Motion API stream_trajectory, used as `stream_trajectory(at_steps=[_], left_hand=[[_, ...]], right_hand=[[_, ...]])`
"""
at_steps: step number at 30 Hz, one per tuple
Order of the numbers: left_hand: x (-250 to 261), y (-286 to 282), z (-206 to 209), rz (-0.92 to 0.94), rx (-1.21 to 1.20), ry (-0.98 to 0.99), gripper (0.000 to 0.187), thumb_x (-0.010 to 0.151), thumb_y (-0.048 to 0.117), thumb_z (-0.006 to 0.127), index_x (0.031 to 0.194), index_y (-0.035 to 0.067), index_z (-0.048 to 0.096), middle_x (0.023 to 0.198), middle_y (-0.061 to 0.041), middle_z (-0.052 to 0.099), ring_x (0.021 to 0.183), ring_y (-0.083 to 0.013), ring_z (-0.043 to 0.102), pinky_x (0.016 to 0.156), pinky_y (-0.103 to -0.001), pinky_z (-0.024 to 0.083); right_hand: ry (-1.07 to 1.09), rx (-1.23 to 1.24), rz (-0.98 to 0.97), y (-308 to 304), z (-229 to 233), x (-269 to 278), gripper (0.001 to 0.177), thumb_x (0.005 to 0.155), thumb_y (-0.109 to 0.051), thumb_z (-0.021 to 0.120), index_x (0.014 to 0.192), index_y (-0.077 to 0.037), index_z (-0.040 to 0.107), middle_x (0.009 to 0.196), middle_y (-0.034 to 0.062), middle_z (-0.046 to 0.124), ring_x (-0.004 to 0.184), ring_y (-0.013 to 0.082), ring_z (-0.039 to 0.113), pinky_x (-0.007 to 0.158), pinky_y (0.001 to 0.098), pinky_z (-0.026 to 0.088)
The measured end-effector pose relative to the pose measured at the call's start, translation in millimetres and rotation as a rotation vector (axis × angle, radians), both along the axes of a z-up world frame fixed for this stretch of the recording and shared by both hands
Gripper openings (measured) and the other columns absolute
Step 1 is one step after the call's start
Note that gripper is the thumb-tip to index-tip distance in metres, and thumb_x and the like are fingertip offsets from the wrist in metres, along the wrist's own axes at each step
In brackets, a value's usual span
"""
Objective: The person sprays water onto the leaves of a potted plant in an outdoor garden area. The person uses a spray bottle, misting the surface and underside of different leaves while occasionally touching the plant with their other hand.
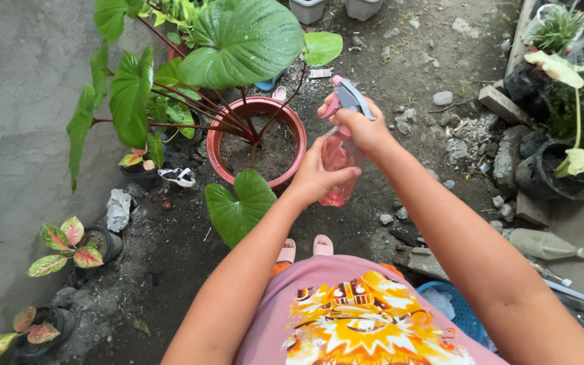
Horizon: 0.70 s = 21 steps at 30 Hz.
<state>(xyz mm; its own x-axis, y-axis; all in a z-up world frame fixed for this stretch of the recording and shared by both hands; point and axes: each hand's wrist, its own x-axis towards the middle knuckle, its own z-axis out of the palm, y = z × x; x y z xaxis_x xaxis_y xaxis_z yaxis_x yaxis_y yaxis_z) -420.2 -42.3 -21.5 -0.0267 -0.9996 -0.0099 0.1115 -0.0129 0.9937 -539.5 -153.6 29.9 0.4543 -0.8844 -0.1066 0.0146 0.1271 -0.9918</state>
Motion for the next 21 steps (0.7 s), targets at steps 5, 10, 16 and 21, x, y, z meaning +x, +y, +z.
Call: stream_trajectory(at_steps=[5,10,16,21], left_hand=[[-2.0,-1.6,-37.0,-0.066,0.092,0.018,0.083,0.069,0.025,0.088,0.137,0.001,0.048,0.127,-0.013,0.064,0.115,-0.02,0.065,0.101,-0.036,0.052],[14.7,8.8,-67.8,-0.014,0.039,-0.547,0.083,0.062,0.021,0.094,0.13,-0.003,0.053,0.125,-0.022,0.06,0.118,-0.0329,0.059,0.102,-0.041,0.046],[65.5,38.3,-51.8,0.466,0.172,-0.457,0.036,0.075,0.02,0.077,0.108,0.008,0.071,0.114,-0.017,0.062,0.097,-0.0289,0.071,0.088,-0.038,0.058],[133.2,51.8,-55.2,0.807,0.252,-0.542,0.034,0.076,0.023,0.082,0.105,0.008,0.072,0.108,-0.013,0.068,0.102,-0.0264,0.069,0.089,-0.039,0.054]], right_hand=[[0.097,-0.108,0.063,-1.3,-33.7,-1.5,0.027,0.08,-0.004,0.059,0.106,-0.005,0.066,0.104,0.0066,0.072,0.092,0.0148,0.065,0.078,0.0308,0.053],[0.469,-0.555,0.313,23.0,-98.8,-12.4,0.019,0.08,-0.011,0.067,0.098,-0.005,0.064,0.087,0.0133,0.068,0.079,0.0234,0.065,0.074,0.0388,0.053],[0.84,-0.371,0.49,33.7,-178.4,-32.3,0.019,0.075,-0.018,0.067,0.09,-0.006,0.071,0.081,0.016,0.074,0.074,0.0308,0.073,0.073,0.0427,0.057],[0.746,-0.311,0.543,35.6,-196.4,-22.6,0.023,0.072,-0.016,0.066,0.092,-0.005,0.067,0.082,0.0149,0.074,0.078,0.0293,0.073,0.076,0.0409,0.057]])
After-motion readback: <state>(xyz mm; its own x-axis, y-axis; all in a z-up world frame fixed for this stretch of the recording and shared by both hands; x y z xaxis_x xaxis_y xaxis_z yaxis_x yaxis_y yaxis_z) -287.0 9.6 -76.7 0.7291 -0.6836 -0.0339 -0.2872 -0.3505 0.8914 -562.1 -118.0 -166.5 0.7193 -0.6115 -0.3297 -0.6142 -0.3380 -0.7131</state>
